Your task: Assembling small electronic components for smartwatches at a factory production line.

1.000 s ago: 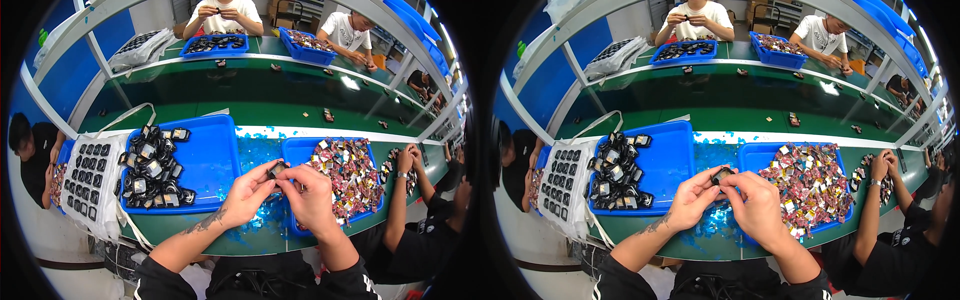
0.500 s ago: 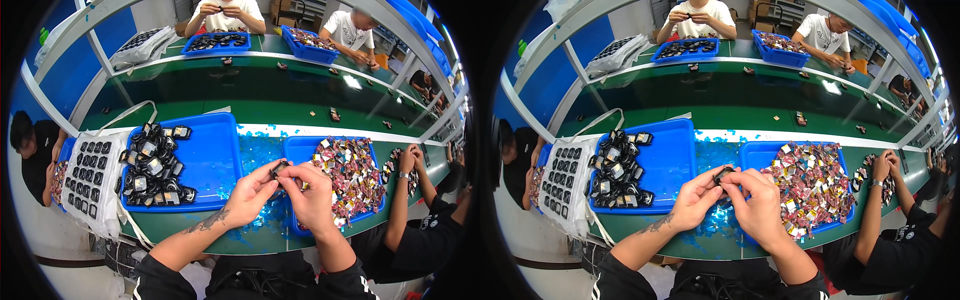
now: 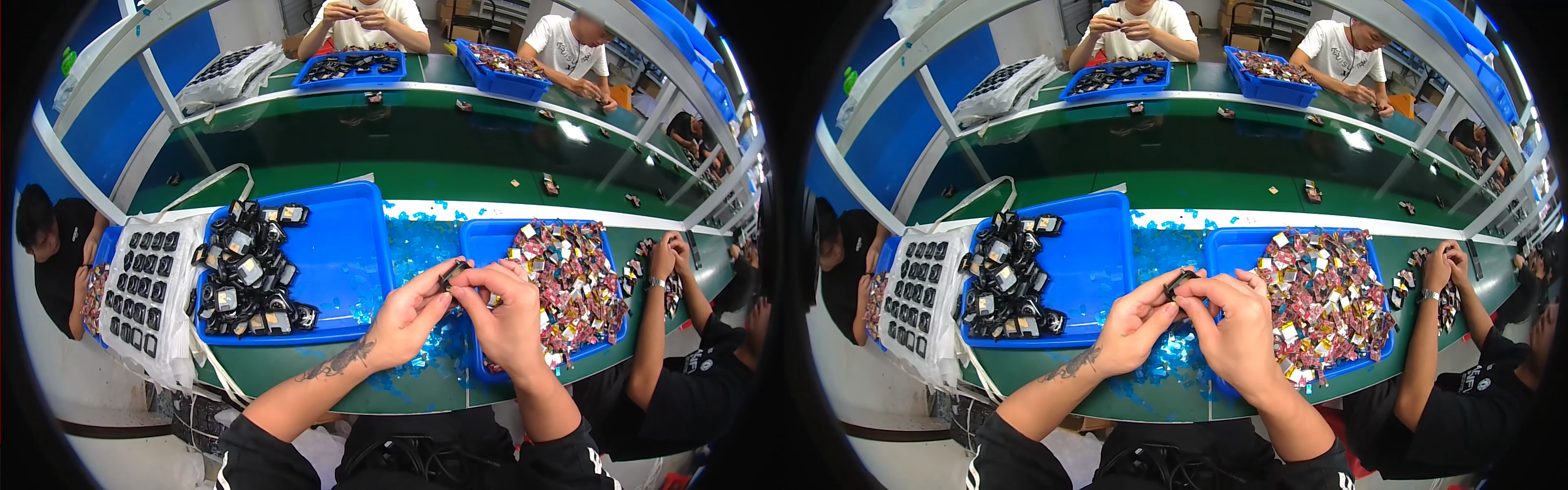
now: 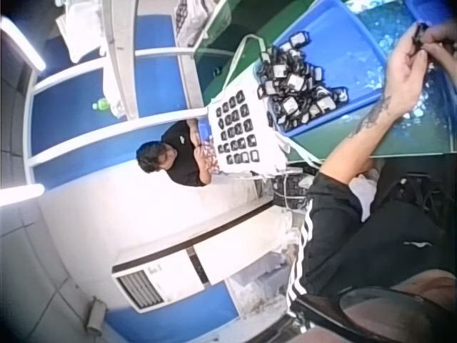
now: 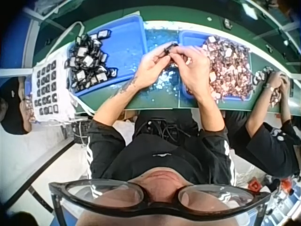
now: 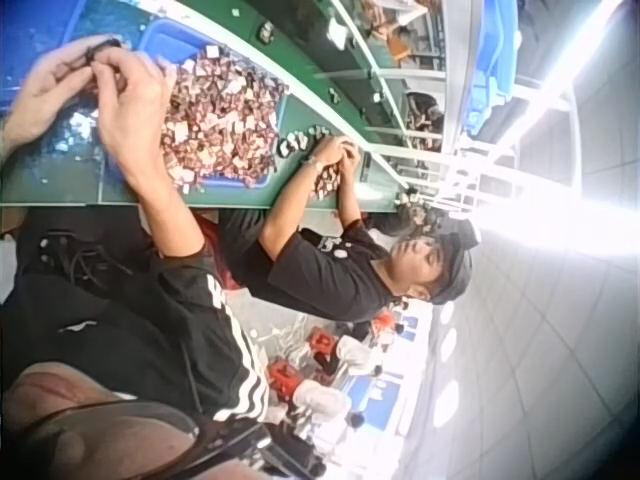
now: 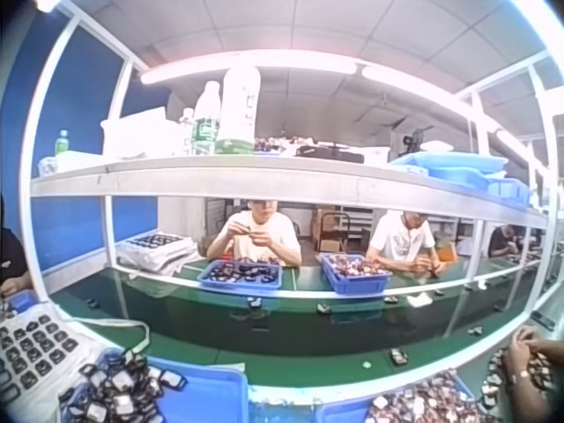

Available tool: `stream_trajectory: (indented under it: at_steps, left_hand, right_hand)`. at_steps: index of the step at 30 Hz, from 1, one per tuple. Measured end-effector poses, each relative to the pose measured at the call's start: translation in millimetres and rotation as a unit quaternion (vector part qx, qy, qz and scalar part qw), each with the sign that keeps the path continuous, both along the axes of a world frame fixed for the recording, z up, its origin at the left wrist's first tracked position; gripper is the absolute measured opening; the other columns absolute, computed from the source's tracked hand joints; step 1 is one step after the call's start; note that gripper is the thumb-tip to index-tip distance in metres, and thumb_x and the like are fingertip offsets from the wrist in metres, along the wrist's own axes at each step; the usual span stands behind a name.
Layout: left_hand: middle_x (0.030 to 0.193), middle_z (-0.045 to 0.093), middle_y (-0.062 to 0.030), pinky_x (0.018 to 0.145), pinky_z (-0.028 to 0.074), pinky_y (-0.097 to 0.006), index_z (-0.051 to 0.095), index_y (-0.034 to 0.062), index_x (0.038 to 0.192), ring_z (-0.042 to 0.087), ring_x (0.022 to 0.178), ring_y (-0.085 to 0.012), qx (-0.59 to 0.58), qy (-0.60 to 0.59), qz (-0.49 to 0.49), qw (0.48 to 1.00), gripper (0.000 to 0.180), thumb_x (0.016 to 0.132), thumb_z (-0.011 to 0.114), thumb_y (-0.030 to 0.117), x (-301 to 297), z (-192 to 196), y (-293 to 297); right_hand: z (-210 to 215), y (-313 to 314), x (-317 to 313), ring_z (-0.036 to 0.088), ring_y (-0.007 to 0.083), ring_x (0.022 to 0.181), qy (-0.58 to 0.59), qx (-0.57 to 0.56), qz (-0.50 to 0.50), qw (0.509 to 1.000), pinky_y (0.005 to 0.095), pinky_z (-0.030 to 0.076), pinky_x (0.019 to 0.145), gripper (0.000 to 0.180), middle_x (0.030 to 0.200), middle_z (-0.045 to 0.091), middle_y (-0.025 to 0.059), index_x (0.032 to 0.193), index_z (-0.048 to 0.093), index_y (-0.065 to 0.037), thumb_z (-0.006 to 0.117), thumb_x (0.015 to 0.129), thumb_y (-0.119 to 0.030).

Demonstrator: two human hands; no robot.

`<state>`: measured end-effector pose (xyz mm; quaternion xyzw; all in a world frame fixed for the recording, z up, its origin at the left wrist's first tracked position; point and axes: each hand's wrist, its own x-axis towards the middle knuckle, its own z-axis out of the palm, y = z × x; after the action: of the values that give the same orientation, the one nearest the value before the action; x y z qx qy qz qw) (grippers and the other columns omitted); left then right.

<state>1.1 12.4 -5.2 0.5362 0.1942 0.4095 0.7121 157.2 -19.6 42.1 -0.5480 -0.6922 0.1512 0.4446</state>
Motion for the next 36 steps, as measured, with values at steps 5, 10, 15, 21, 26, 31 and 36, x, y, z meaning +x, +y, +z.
stream_trajectory:
  at_steps: [5, 10, 15, 21, 26, 31, 36]
  left_hand:
    - [0.141, 0.046, -0.0163, 0.107, 0.039, -0.035, 0.033, -0.004, 0.143, 0.046, 0.129, -0.0214, 0.024, 0.032, 0.009, 0.999, 0.044, 0.099, 0.041, 0.001, 1, 4, -4]
    - [0.138, 0.048, -0.0128, 0.104, 0.04, -0.03, 0.035, -0.0042, 0.141, 0.05, 0.122, -0.0153, 0.012, 0.023, 0.0, 1.0, 0.042, 0.1, 0.04, 0.002, -1, 6, -1]
    - [0.132, 0.052, -0.0153, 0.102, 0.044, -0.035, 0.03, 0.0003, 0.144, 0.052, 0.121, -0.0192, 0.002, 0.007, 0.02, 1.0, 0.045, 0.1, 0.039, 0.002, 4, 8, -1]
    - [0.135, 0.049, -0.0174, 0.103, 0.046, -0.04, 0.041, 0.0026, 0.136, 0.054, 0.12, -0.025, 0.02, -0.029, 0.055, 0.998, 0.037, 0.099, 0.04, 0.003, 1, 6, 3]
    - [0.126, 0.057, -0.0183, 0.092, 0.051, -0.033, 0.064, -0.001, 0.114, 0.059, 0.114, -0.0255, 0.241, 0.139, 0.104, 0.955, 0.025, 0.093, 0.049, -0.002, -7, 20, 5]
    - [0.11, 0.064, -0.0181, 0.081, 0.054, -0.032, 0.069, 0.0046, 0.109, 0.068, 0.095, -0.0276, 0.339, 0.209, 0.158, 0.904, 0.029, 0.081, 0.068, -0.001, -10, 19, 0]
    - [0.093, 0.065, -0.0124, 0.066, 0.054, -0.031, 0.071, 0.0054, 0.101, 0.067, 0.08, -0.0252, 0.379, 0.191, 0.136, 0.895, 0.022, 0.08, 0.072, 0.004, -14, 15, 6]
  right_hand:
    - [5, 1, 1, 0.055, 0.0175, 0.059, -0.048, -0.002, -0.012, 0.999, 0.0426, 0.038, 0.094, 0.008, 0.068, 0.061, 0.0011, 0.08, 0.066, -0.008, 0.073, 0.077, -0.008]
    - [9, 0, 2, 0.054, 0.02, 0.067, -0.114, 0.038, -0.049, 0.992, 0.0433, 0.038, 0.09, 0.023, 0.067, 0.054, 0.0025, 0.072, 0.054, -0.008, 0.077, 0.072, -0.009]
    - [-3, 8, 10, 0.055, 0.0169, 0.071, 0.093, -0.004, -0.024, 0.995, 0.0298, 0.045, 0.065, 0.026, 0.077, 0.056, 0.0057, 0.08, 0.055, -0.003, 0.079, 0.071, -0.007]
    - [-8, -18, 10, 0.063, 0.0105, 0.088, 0.3, -0.174, 0.03, 0.937, 0.025, 0.055, 0.079, 0.016, 0.091, 0.063, 0.0055, 0.095, 0.061, 0.002, 0.07, 0.082, 0.002]
    - [-14, -20, 10, 0.064, 0.0113, 0.087, 0.32, -0.106, 0.065, 0.939, 0.0239, 0.056, 0.077, 0.014, 0.096, 0.066, 0.0087, 0.099, 0.063, 0.004, 0.065, 0.086, 0.005]
    - [-15, -24, 20, 0.063, 0.0117, 0.087, 0.364, -0.181, 0.116, 0.906, 0.0244, 0.055, 0.076, 0.015, 0.095, 0.064, 0.0085, 0.103, 0.061, 0.006, 0.064, 0.088, 0.003]
    - [-8, -26, 24, 0.059, 0.0106, 0.09, 0.415, -0.236, 0.161, 0.864, 0.0264, 0.056, 0.077, 0.01, 0.098, 0.057, 0.0038, 0.101, 0.056, 0.001, 0.059, 0.092, -0.003]
